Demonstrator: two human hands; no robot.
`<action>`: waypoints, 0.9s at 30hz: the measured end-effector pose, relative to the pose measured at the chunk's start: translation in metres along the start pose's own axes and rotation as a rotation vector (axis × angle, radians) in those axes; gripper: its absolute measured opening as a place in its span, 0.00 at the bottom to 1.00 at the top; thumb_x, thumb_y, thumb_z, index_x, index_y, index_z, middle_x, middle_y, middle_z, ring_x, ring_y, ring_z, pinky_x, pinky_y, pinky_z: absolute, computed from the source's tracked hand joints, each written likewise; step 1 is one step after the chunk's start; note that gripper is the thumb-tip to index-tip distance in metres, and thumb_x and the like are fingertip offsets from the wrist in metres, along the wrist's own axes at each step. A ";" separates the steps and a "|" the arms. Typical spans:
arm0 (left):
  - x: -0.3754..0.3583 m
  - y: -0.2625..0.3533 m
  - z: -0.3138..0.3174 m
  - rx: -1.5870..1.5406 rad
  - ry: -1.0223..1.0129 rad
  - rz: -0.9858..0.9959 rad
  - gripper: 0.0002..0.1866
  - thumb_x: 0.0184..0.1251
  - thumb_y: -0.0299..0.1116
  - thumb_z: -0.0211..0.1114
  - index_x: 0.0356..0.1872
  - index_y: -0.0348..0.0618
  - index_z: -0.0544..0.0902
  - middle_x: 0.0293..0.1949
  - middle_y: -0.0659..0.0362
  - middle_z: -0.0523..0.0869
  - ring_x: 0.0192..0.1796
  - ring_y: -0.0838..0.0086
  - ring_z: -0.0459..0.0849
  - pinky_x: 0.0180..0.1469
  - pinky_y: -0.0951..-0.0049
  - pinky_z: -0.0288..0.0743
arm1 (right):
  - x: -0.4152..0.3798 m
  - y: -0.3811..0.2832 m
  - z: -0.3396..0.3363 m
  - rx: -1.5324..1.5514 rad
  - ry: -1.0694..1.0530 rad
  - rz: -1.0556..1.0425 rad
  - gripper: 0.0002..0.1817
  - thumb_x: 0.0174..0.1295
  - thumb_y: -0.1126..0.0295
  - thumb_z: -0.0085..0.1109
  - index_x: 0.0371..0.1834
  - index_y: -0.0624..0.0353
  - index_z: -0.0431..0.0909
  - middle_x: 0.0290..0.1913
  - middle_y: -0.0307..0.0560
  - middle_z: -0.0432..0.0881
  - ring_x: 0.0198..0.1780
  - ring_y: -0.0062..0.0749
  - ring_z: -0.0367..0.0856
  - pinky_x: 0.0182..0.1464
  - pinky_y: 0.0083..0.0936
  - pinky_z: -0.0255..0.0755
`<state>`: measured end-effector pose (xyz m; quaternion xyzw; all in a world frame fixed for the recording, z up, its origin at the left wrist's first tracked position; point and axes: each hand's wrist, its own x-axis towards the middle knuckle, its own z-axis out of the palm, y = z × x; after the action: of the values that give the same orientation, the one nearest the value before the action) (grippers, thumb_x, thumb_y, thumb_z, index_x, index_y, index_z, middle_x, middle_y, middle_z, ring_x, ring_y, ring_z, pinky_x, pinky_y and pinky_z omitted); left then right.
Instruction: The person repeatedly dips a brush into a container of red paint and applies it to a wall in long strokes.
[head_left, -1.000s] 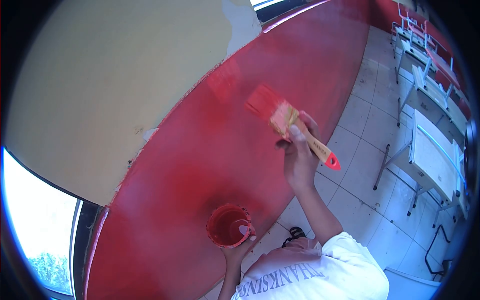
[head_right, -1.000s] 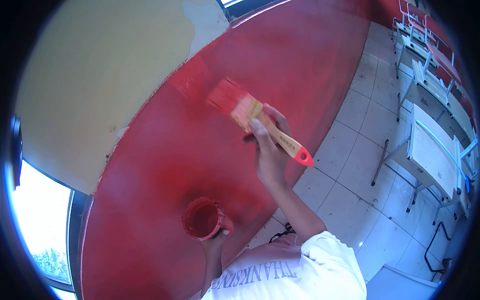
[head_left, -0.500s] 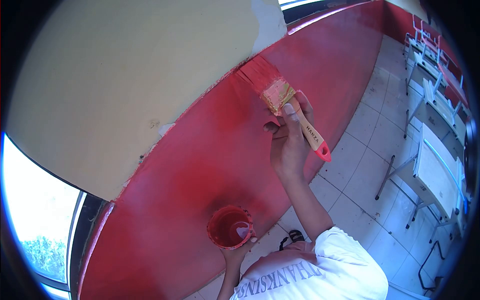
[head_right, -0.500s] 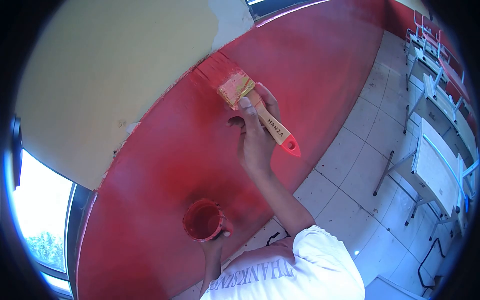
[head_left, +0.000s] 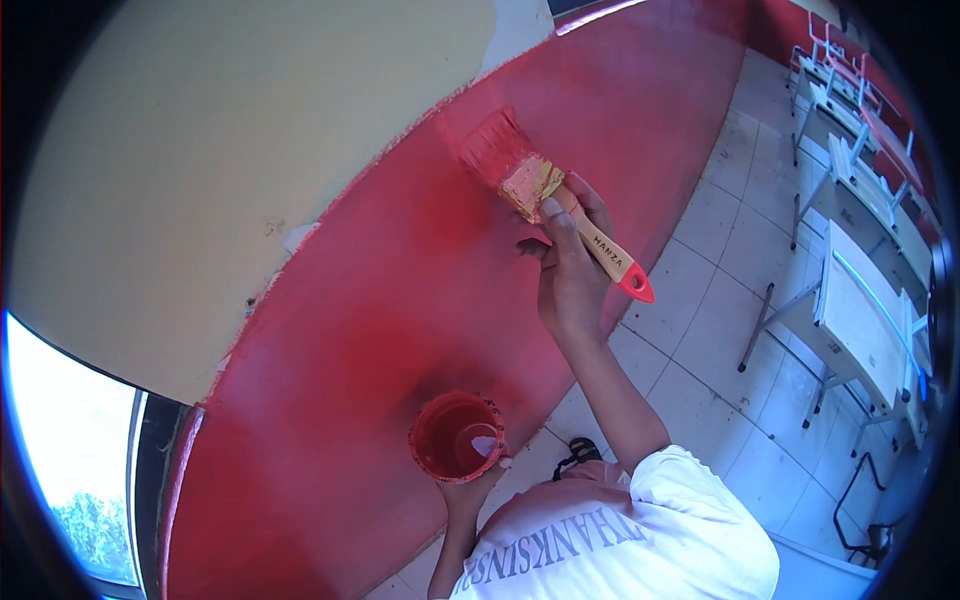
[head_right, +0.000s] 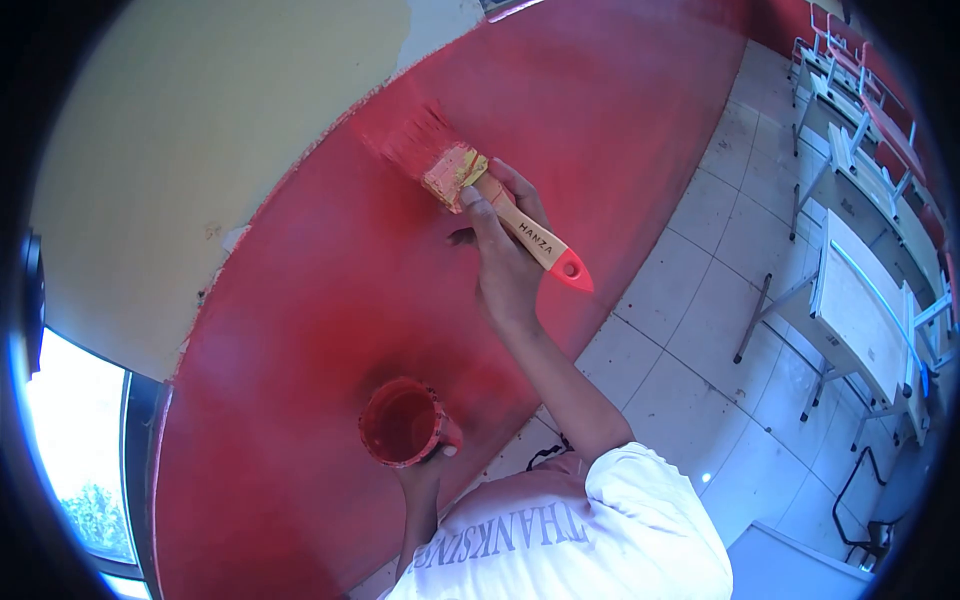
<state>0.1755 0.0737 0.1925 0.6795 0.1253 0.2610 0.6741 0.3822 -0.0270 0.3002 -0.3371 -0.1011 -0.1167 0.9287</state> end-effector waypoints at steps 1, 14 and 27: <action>-0.001 0.002 0.001 -0.015 -0.006 -0.014 0.44 0.31 0.28 0.77 0.57 0.39 0.66 0.46 0.57 0.80 0.47 0.69 0.80 0.43 0.73 0.78 | -0.002 0.002 -0.004 -0.009 0.007 0.003 0.20 0.62 0.71 0.52 0.57 0.58 0.62 0.48 0.44 0.74 0.42 0.28 0.78 0.32 0.23 0.74; 0.002 0.005 0.002 -0.039 -0.076 -0.054 0.40 0.33 0.30 0.78 0.54 0.38 0.69 0.45 0.57 0.80 0.47 0.69 0.80 0.49 0.70 0.75 | -0.047 0.054 -0.092 -0.198 0.156 0.184 0.22 0.59 0.70 0.56 0.55 0.64 0.66 0.45 0.47 0.75 0.42 0.26 0.77 0.31 0.21 0.77; 0.004 0.015 0.004 -0.076 -0.099 -0.128 0.40 0.32 0.26 0.77 0.55 0.38 0.69 0.47 0.56 0.80 0.48 0.68 0.79 0.49 0.69 0.75 | -0.062 0.033 -0.135 -0.216 0.303 0.220 0.21 0.58 0.71 0.53 0.55 0.60 0.65 0.47 0.43 0.73 0.42 0.24 0.76 0.32 0.20 0.72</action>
<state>0.1778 0.0716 0.2082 0.6561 0.1248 0.1881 0.7201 0.3470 -0.0807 0.1616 -0.4222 0.0902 -0.0742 0.8990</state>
